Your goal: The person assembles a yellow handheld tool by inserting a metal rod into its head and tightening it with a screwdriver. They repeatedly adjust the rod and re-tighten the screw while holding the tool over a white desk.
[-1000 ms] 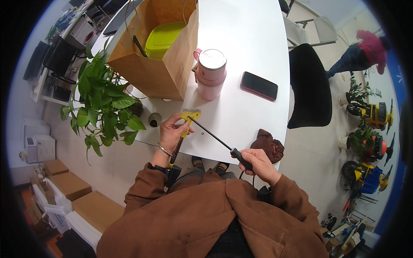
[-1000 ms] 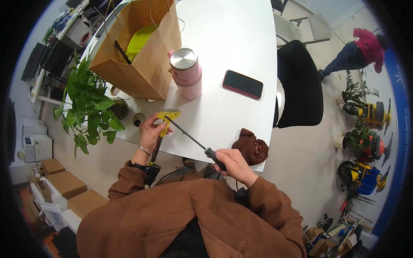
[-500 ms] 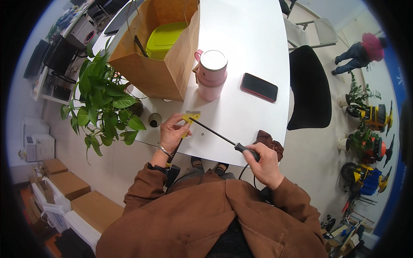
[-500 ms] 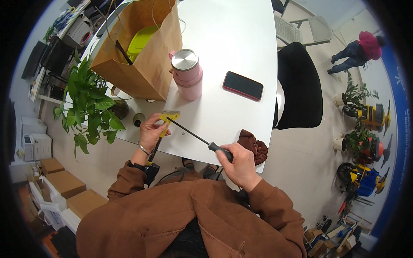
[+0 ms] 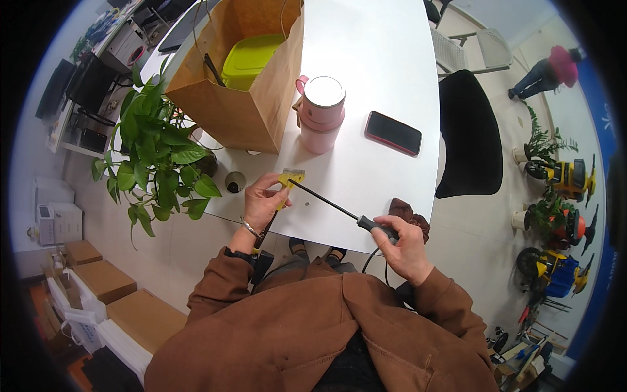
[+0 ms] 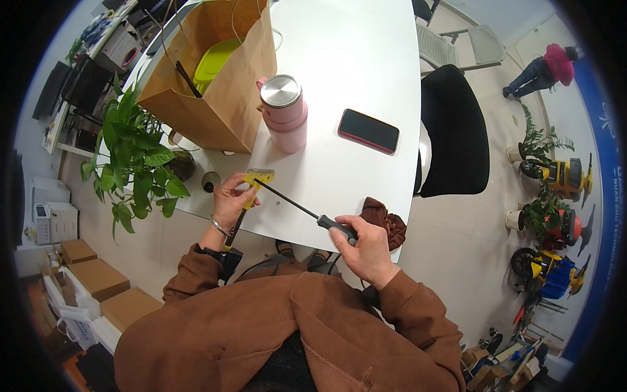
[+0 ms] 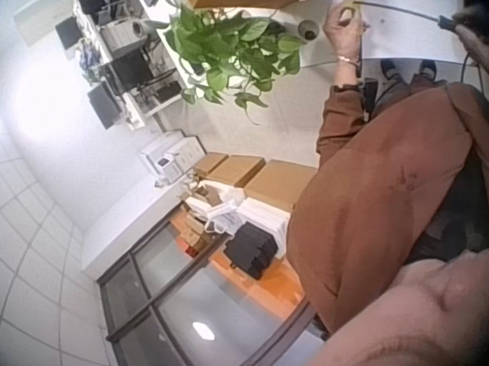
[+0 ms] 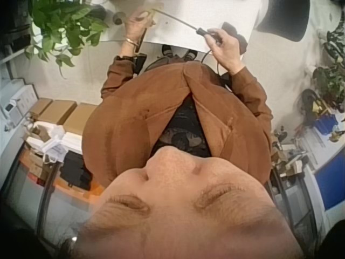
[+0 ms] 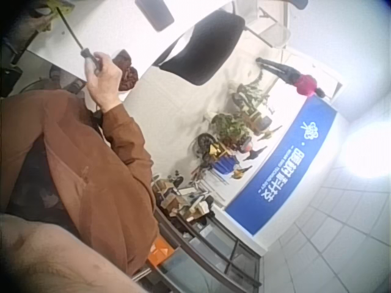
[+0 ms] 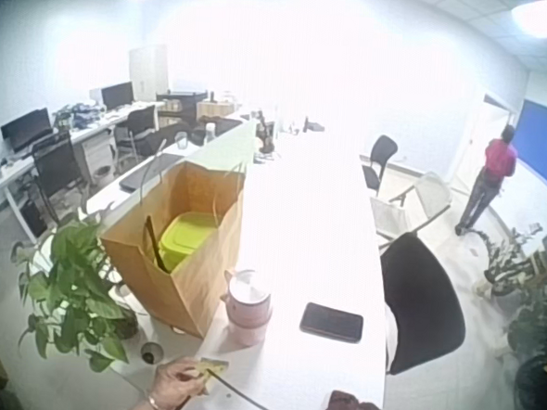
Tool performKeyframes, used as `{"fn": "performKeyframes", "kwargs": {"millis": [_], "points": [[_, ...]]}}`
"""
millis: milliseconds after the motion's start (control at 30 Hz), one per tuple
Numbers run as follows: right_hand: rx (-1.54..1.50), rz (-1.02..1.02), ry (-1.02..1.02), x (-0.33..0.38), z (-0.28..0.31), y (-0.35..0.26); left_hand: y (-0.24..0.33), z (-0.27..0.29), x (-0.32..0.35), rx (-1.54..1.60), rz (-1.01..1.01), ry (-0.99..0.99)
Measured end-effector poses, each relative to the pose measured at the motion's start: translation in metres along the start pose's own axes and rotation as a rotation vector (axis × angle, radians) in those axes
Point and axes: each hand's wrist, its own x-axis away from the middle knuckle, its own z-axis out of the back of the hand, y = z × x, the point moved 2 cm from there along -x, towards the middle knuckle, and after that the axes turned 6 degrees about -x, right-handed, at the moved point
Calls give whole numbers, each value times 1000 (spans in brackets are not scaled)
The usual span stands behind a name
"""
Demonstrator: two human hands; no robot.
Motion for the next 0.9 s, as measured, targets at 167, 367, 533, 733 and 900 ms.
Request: {"fn": "performKeyframes", "kwargs": {"millis": [167,367,533,733,900], "points": [[-4,115,50,-3,2,-5,-2,0,0,17,4,11],[2,97,29,-4,2,-5,-5,1,-2,28,5,13],[13,43,-48,-3,-2,10,-5,1,-1,7,16,20],[-121,-62,-54,1,-9,20,-9,1,-2,-30,6,33],[-58,20,-17,3,-7,16,-11,1,-3,-38,4,39]]}}
